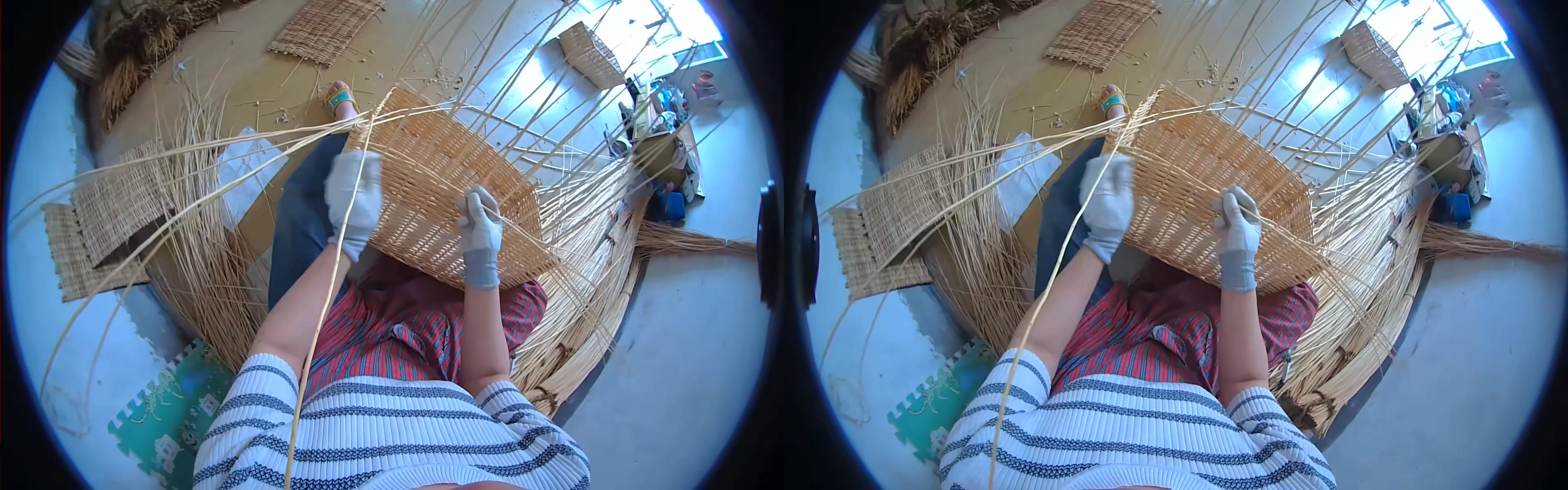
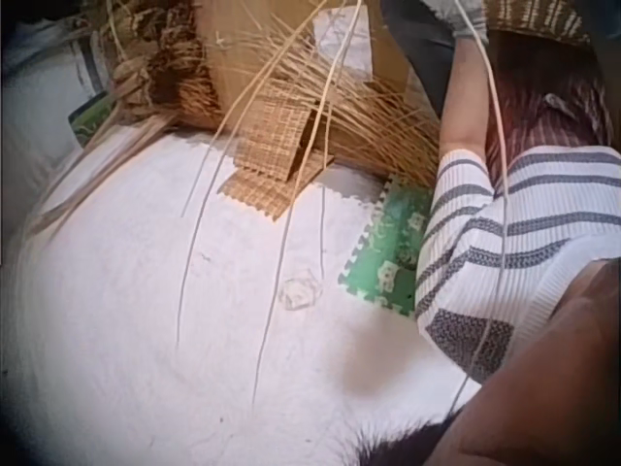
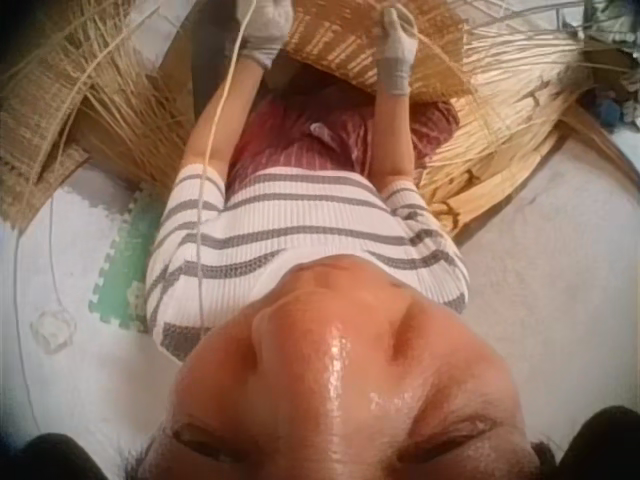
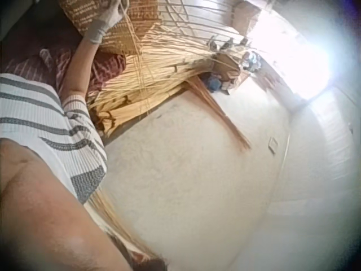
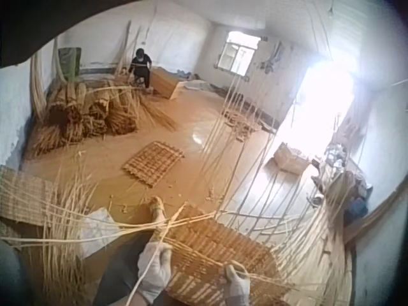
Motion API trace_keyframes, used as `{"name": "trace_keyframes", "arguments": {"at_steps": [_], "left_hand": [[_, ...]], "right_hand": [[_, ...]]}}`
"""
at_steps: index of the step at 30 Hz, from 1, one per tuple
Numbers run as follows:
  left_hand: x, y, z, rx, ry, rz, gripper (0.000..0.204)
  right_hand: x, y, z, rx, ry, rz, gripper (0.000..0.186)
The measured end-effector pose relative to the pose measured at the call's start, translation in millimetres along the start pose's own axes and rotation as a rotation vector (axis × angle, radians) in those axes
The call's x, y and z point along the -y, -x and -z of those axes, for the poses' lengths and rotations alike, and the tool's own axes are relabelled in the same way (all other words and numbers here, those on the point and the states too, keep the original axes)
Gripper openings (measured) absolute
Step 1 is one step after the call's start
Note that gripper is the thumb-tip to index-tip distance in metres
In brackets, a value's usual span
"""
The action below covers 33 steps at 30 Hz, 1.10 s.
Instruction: Weaving a wicker basket using long flexible strips and checking dimensions with a measuring tape.
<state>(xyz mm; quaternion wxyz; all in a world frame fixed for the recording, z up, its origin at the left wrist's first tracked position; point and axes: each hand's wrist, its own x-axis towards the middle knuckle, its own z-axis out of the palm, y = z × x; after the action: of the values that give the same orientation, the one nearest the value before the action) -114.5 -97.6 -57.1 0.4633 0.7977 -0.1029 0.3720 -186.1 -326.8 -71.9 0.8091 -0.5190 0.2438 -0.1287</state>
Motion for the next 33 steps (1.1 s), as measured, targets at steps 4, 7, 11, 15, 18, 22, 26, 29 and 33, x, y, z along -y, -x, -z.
{"name": "trace_keyframes", "arguments": {"at_steps": [4,7,11,15,18,22,26,29,33], "left_hand": [[-19.1,-36.5,-34.8,0.852,0.270,0.401,0.026],[-6.3,-47.8,-52.4,1.224,0.275,0.634,0.030],[-2.4,-38.4,-58.8,1.073,0.286,0.771,0.035],[-17.5,-34.3,-52.5,0.989,0.362,0.800,0.034],[-37.4,-15.9,-51.5,0.582,-0.086,0.167,0.043],[-70.3,30.3,-71.1,0.988,-0.155,-0.436,0.076],[-79.8,39.9,-77.0,1.006,-0.291,-0.335,0.067],[-91.3,35.1,-79.3,0.919,-0.358,-0.483,0.058],[-137.3,61.2,-105.9,0.806,0.017,-0.536,0.062]], "right_hand": [[-9.9,19.6,3.1,-0.120,-0.054,0.139,0.022],[8.9,-2.3,-33.0,-0.169,0.310,0.338,0.034],[63.5,-69.2,-93.2,-0.078,1.087,1.089,0.061],[72.6,-50.3,-65.5,0.028,0.647,0.756,0.072],[51.2,6.1,-8.2,-0.136,0.422,0.644,0.045],[68.7,-12.7,12.5,-0.263,1.224,1.148,0.049],[89.0,-37.6,21.9,-0.099,0.817,0.961,0.047],[74.3,-4.1,66.3,-0.184,0.208,0.842,0.041],[69.0,6.7,118.3,-0.395,0.822,0.809,0.038]]}}
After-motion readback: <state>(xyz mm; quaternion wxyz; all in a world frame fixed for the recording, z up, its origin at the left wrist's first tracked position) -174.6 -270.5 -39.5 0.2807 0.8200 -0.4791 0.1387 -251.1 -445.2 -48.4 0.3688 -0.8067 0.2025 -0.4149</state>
